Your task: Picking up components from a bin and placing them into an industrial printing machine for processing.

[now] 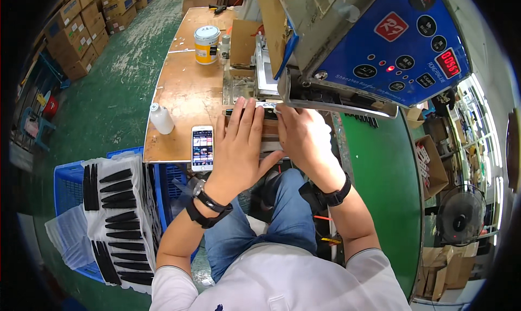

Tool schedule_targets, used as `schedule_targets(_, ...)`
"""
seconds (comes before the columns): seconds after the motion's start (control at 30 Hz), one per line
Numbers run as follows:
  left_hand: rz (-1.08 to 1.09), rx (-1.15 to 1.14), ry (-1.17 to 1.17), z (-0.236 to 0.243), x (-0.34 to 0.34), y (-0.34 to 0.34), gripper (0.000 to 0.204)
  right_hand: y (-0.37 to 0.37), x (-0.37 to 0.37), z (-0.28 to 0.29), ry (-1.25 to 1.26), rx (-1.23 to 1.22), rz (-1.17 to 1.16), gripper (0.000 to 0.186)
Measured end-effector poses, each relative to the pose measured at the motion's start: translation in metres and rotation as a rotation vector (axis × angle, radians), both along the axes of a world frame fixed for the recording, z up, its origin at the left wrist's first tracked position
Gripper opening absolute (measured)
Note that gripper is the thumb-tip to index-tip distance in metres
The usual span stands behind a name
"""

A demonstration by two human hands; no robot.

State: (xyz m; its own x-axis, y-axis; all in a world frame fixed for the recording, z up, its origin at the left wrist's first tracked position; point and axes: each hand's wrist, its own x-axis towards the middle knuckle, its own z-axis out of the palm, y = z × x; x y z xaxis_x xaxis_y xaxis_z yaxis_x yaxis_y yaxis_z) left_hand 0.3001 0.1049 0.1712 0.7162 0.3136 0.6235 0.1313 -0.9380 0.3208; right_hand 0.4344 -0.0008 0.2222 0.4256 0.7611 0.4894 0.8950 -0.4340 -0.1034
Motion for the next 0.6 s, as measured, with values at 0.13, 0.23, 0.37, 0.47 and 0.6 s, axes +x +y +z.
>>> schedule_targets(0.13,0.064,0.072,0.056,-0.007,0.001,-0.002,0.093,-0.016,0.019,-0.009,0.000,0.071,0.011,0.013)
schedule_targets(0.23,0.059,0.081,0.041,-0.012,-0.001,0.003,0.094,-0.027,0.026,-0.004,-0.007,0.094,0.058,0.013)
schedule_targets(0.37,0.036,0.042,0.034,-0.012,-0.002,0.004,0.095,-0.025,0.026,-0.004,-0.028,0.035,0.019,0.014)
schedule_targets(0.47,0.038,0.025,0.041,-0.009,0.000,0.003,0.095,-0.008,0.017,-0.004,-0.016,-0.003,0.011,0.015)
schedule_targets(0.6,0.063,0.051,0.062,-0.007,-0.001,-0.001,0.095,0.000,0.009,-0.006,0.018,0.021,0.069,0.015)
